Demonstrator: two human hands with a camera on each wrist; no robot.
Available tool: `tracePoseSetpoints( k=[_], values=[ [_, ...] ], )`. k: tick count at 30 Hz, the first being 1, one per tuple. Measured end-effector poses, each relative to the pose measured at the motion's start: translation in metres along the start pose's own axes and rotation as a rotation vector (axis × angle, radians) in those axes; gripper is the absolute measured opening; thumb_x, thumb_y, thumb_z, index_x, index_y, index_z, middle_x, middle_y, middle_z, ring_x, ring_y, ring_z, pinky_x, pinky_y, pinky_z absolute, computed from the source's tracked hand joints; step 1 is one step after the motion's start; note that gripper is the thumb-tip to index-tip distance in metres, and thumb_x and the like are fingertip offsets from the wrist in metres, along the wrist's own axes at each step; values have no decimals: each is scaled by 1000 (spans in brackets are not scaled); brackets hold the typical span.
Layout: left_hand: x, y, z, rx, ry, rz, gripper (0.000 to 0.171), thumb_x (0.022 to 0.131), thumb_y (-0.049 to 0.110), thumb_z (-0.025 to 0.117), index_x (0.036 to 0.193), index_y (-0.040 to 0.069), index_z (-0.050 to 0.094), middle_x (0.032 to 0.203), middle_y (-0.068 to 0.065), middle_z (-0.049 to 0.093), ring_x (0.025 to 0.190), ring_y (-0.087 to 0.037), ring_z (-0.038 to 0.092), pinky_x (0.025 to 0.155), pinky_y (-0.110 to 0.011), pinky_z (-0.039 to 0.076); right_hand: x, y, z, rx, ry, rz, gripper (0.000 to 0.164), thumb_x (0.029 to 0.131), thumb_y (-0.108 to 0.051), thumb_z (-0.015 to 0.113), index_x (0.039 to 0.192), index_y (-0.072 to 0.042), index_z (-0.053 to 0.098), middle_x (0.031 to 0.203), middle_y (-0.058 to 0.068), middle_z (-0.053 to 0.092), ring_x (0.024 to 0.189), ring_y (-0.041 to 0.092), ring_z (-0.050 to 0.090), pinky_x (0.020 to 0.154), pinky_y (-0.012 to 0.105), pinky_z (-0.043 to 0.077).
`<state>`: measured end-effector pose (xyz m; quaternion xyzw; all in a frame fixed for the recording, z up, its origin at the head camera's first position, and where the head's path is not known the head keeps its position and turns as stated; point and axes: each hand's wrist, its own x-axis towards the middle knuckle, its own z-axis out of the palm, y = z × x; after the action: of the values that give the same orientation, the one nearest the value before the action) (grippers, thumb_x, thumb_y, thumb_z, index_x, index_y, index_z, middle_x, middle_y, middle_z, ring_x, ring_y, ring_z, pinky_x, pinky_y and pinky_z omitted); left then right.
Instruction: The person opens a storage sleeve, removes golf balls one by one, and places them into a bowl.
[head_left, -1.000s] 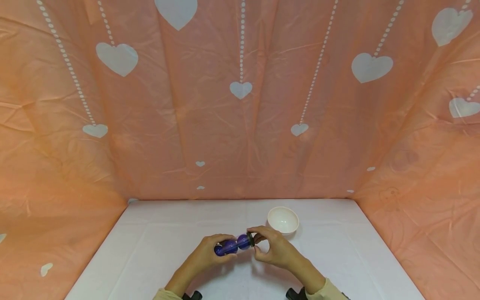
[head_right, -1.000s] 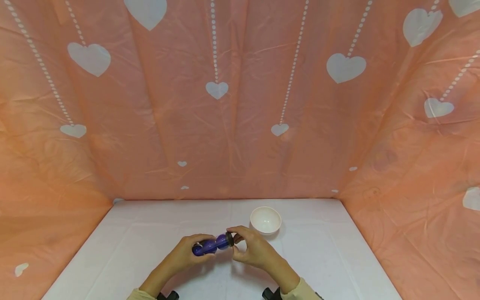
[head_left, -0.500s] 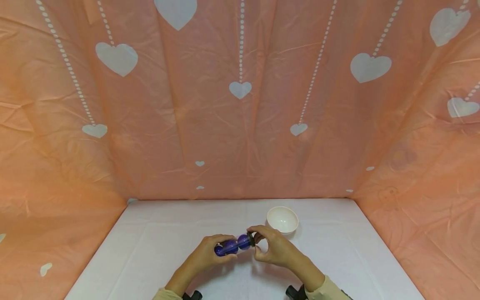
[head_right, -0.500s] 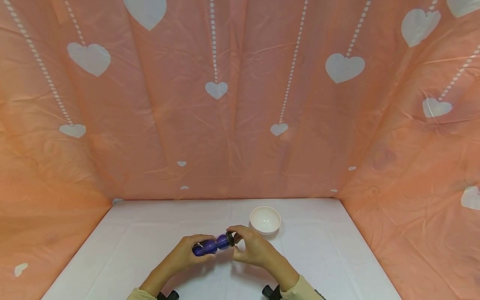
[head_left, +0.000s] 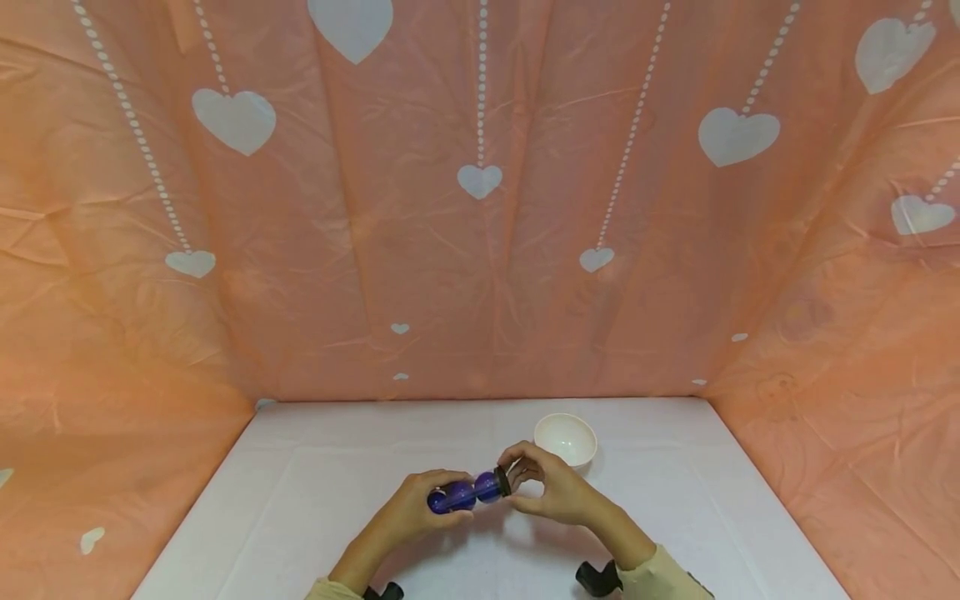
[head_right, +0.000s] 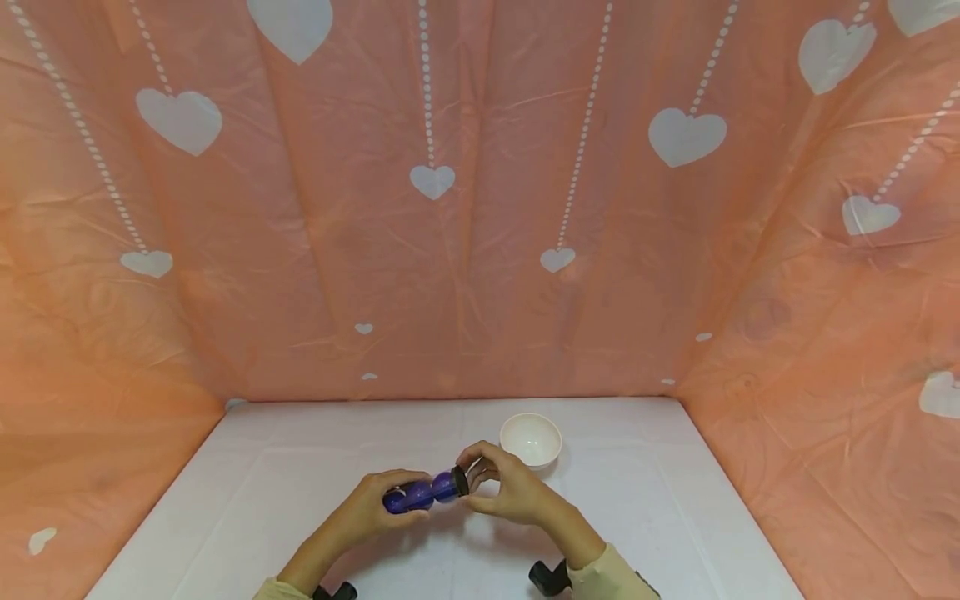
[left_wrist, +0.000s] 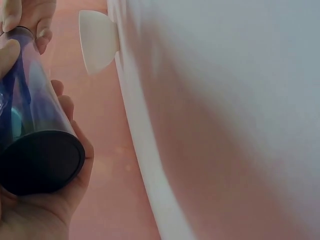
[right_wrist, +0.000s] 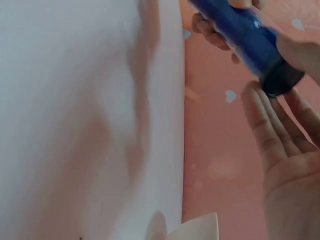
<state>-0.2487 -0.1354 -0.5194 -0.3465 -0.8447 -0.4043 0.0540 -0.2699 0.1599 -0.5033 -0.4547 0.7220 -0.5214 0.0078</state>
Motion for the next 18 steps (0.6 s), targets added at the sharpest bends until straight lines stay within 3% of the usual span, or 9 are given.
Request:
tracePoseSetpoints(
  k=[7,18],
  values=[
    [-1,-2,2,9,-3,23,44,91,29,89,128,9,76,122,-12,78,108,-18,72,88,-30,60,0,6,-3,136,-57,112,48,90,2,84,128,1,53,119,21,60,102,12,67,89,34,62],
    [0,-3,3,10,-38,2,45,91,32,89,129,11,76,122,-10,78,108,-14,71,90,-31,59,3,7,-6,141,-105,98,48,89,-2,86,124,3,53,113,16,57,96,18,63,85,34,62]
  ],
)
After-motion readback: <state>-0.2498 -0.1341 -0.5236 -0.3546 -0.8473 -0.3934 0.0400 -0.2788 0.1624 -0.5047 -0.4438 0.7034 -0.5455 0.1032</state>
